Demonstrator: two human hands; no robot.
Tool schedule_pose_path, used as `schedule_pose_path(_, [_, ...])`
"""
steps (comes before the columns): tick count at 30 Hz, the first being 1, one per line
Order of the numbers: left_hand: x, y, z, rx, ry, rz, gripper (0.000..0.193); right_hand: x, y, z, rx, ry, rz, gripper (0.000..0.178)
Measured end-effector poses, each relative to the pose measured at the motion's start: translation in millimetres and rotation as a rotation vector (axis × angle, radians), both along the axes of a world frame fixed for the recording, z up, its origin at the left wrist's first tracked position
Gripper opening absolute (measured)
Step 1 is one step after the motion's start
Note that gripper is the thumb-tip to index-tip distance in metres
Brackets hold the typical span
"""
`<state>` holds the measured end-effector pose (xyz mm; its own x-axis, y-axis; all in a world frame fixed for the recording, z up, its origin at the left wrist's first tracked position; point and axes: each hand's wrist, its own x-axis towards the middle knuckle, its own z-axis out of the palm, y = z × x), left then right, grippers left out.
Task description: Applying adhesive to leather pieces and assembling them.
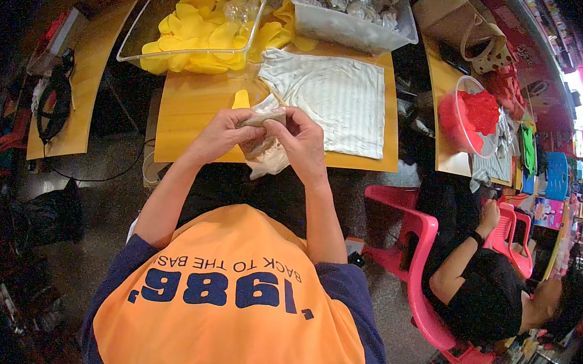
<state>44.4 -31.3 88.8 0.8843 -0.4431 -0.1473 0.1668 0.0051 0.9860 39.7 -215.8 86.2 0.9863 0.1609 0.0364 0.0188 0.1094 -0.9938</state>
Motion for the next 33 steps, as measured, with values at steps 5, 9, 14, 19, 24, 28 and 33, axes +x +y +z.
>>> schedule_pose_path(5, [-2, 1, -3, -0.043, 0.053, -0.037, 0.017, 1, 2, 1, 0.02, 0.029, -0.017, 0.015])
schedule_pose_path(9, [-2, 2, -11, -0.119, 0.053, -0.003, 0.017, 0, 3, 1, -0.01, 0.028, 0.004, 0.016])
schedule_pose_path(14, [-4, -2, -6, -0.071, 0.174, -0.001, 0.02, 0, 5, 6, -0.233, -0.036, 0.051, 0.017])
schedule_pose_path(19, [-3, -2, -12, -0.148, 0.195, 0.086, 0.023, 4, 4, 7, -0.023, 0.111, 0.059, 0.021])
schedule_pose_path(24, [2, -1, -22, -0.054, -0.006, 0.073, 0.024, 5, 4, 0, -0.252, -0.143, 0.006, 0.02])
schedule_pose_path(28, [0, -7, -18, -0.102, -0.06, 0.217, 0.023, 7, 9, -1, 0.156, 0.064, -0.046, 0.018])
schedule_pose_path(33, [3, -6, -25, -0.09, -0.113, 0.416, 0.02, -2, 10, 1, -0.239, 0.061, -0.032, 0.014])
